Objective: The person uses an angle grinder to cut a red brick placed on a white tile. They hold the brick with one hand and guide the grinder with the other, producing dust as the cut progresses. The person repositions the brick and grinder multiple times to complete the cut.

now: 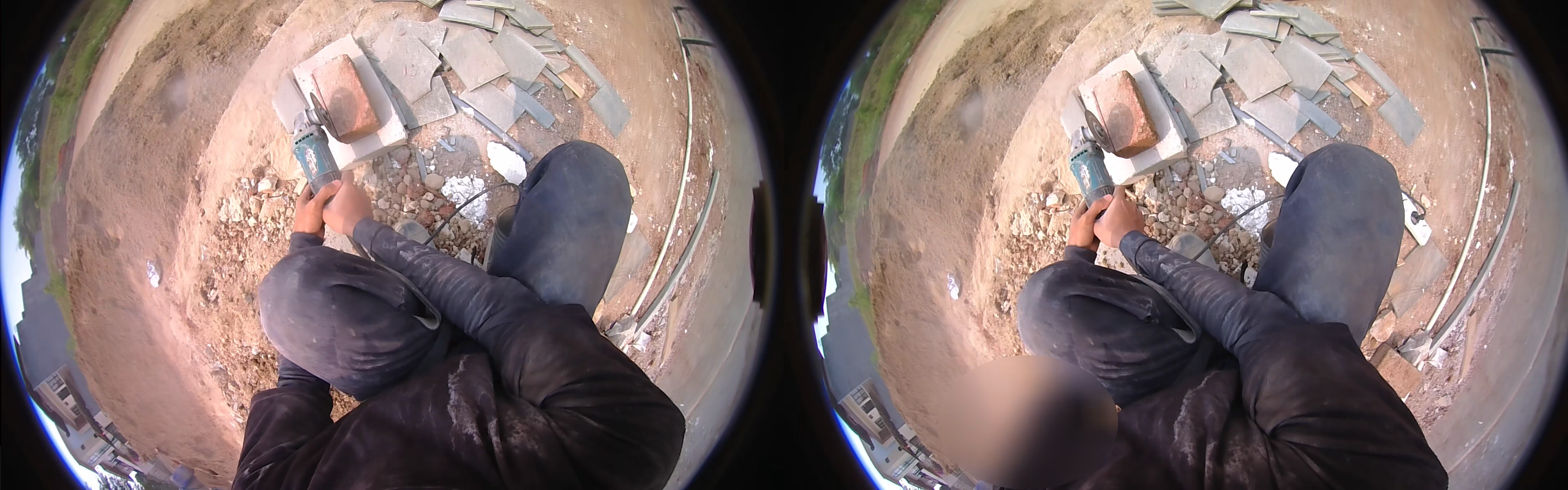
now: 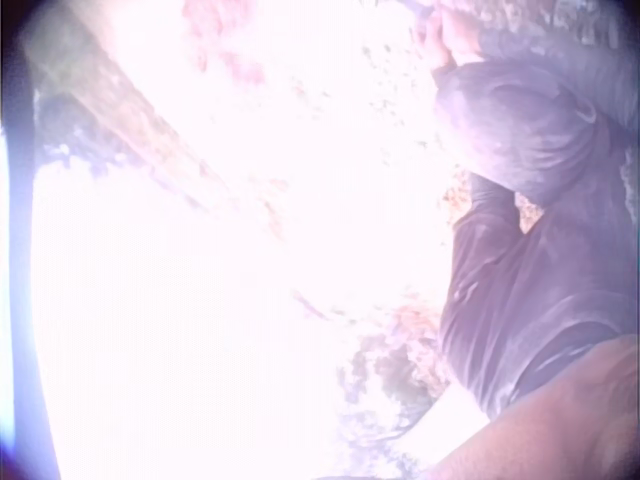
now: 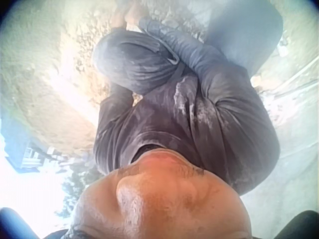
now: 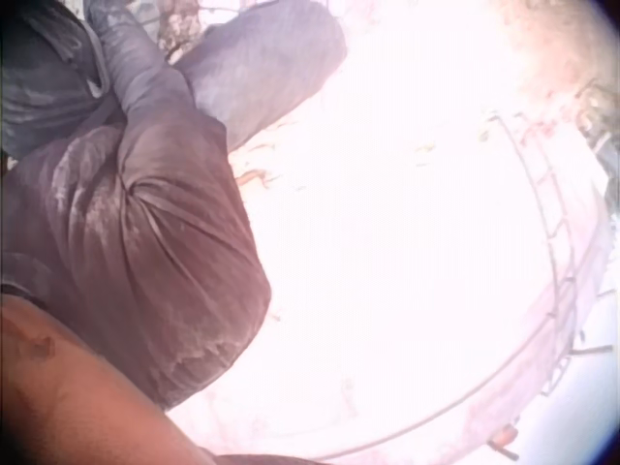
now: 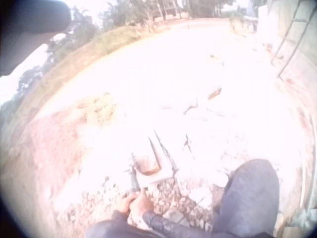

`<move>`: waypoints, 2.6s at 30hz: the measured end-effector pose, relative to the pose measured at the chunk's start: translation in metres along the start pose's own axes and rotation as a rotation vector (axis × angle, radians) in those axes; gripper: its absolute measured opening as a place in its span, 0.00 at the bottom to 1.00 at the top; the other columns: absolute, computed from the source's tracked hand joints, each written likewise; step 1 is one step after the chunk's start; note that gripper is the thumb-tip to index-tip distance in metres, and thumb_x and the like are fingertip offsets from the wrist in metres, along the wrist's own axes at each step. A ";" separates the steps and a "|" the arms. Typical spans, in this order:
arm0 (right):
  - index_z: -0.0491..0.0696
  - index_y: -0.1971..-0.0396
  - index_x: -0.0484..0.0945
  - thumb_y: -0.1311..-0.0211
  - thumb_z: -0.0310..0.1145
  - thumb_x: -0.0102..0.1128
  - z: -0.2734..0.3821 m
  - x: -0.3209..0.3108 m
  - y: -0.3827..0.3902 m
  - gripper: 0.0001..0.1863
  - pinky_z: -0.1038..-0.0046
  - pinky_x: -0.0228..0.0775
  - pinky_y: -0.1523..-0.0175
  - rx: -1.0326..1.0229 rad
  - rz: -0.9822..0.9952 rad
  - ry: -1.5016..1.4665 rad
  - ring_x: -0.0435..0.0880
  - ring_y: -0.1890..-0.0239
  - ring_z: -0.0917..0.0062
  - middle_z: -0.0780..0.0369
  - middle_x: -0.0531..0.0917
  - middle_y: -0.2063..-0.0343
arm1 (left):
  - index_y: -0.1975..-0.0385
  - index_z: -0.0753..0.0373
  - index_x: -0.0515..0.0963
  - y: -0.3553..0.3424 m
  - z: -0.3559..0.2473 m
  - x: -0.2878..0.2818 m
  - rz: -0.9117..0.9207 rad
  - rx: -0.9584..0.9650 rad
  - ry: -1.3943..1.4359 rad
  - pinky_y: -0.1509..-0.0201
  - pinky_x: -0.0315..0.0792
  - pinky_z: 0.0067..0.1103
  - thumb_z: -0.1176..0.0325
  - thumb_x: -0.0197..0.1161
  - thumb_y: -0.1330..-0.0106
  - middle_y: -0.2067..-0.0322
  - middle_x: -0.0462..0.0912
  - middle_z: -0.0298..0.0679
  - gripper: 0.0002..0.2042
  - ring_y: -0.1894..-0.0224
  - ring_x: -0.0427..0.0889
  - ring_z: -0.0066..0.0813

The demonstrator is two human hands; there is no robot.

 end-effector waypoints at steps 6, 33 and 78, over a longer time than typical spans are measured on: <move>0.42 0.48 0.63 0.47 0.41 0.61 0.010 -0.003 0.013 0.30 0.51 0.71 0.50 -0.106 0.042 0.099 0.80 0.54 0.47 0.43 0.81 0.59 | 0.51 0.73 0.73 0.022 -0.006 -0.001 -0.057 0.001 0.109 0.53 0.75 0.25 0.68 0.71 0.43 0.59 0.82 0.46 0.23 0.59 0.82 0.32; 0.41 0.42 0.62 0.55 0.41 0.70 -0.013 -0.003 0.011 0.41 0.51 0.72 0.55 -0.435 0.217 0.688 0.82 0.60 0.47 0.44 0.83 0.65 | 0.54 0.67 0.76 0.023 0.069 0.015 -0.173 0.032 0.613 0.60 0.77 0.24 0.66 0.71 0.44 0.63 0.83 0.40 0.20 0.64 0.83 0.26; 0.43 0.55 0.68 0.57 0.31 0.68 0.021 -0.048 -0.006 0.28 0.56 0.77 0.57 -0.443 0.108 1.271 0.85 0.62 0.53 0.49 0.84 0.69 | 0.50 0.57 0.75 -0.016 0.085 0.092 0.166 -0.204 1.107 0.49 0.76 0.28 0.52 0.64 0.37 0.57 0.81 0.36 0.20 0.56 0.80 0.31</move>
Point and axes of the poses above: each hand's wrist, its own y-axis away from the middle knuckle, its own x-axis out of the palm, z = x × y, the point moved 4 cm from there along -y, towards the middle knuckle
